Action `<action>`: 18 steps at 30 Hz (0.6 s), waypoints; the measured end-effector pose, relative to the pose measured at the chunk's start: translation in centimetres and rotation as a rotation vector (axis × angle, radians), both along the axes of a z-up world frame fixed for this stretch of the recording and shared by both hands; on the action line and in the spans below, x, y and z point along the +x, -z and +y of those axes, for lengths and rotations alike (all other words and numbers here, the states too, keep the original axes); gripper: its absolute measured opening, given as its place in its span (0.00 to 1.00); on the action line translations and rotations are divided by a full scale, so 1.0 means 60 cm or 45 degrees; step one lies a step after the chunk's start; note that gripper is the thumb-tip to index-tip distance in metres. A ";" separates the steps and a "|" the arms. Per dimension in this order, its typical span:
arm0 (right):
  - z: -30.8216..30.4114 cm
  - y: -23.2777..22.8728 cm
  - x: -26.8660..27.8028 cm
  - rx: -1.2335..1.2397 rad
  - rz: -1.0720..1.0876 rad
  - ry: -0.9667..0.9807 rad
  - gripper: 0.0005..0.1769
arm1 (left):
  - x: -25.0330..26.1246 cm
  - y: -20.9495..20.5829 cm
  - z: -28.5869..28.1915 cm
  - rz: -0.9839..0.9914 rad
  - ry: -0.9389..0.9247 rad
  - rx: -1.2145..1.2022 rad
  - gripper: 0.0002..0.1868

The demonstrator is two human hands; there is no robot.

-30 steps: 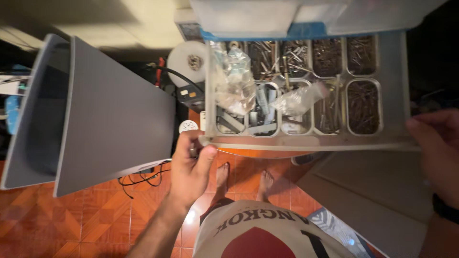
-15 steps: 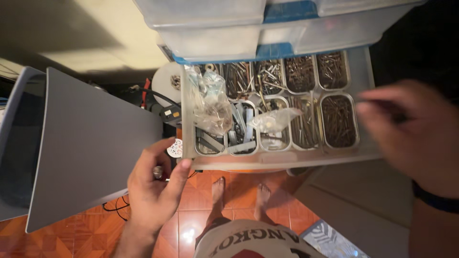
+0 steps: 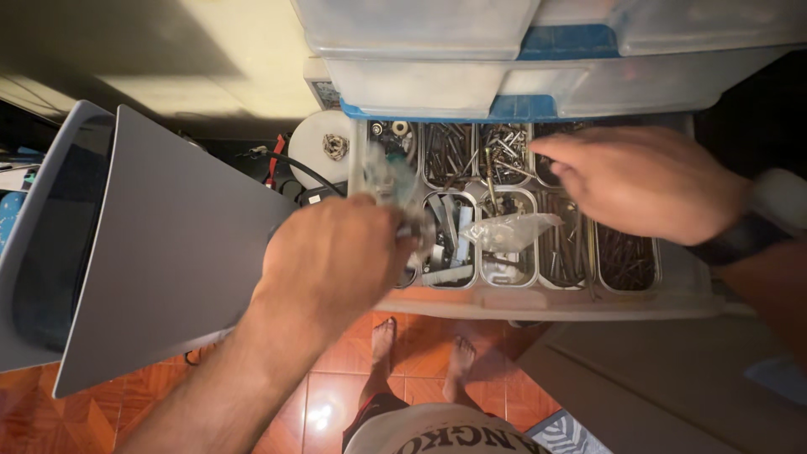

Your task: The person disassembles a white electric fan by removing the top cap and then unscrewing the base cover. They retrieve a screwdriver and screws from a drawer, then use the screwdriver to remove multiple screws from the fan's base, placing the screws and the base cover on the desk.

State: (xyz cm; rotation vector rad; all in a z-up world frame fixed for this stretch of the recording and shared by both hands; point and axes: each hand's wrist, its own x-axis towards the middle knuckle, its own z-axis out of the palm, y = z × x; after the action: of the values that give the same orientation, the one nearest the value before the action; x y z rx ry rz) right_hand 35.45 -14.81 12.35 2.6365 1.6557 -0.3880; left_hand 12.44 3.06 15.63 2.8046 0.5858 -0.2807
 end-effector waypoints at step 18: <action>0.048 0.039 0.021 0.056 0.048 0.038 0.26 | -0.044 0.032 0.000 -0.231 0.080 -0.019 0.10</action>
State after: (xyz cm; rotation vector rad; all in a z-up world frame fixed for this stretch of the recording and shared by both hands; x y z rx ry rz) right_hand 36.69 -11.91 10.02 2.7051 1.6562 -0.4096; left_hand 9.78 3.06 13.73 2.7984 0.4532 -0.0415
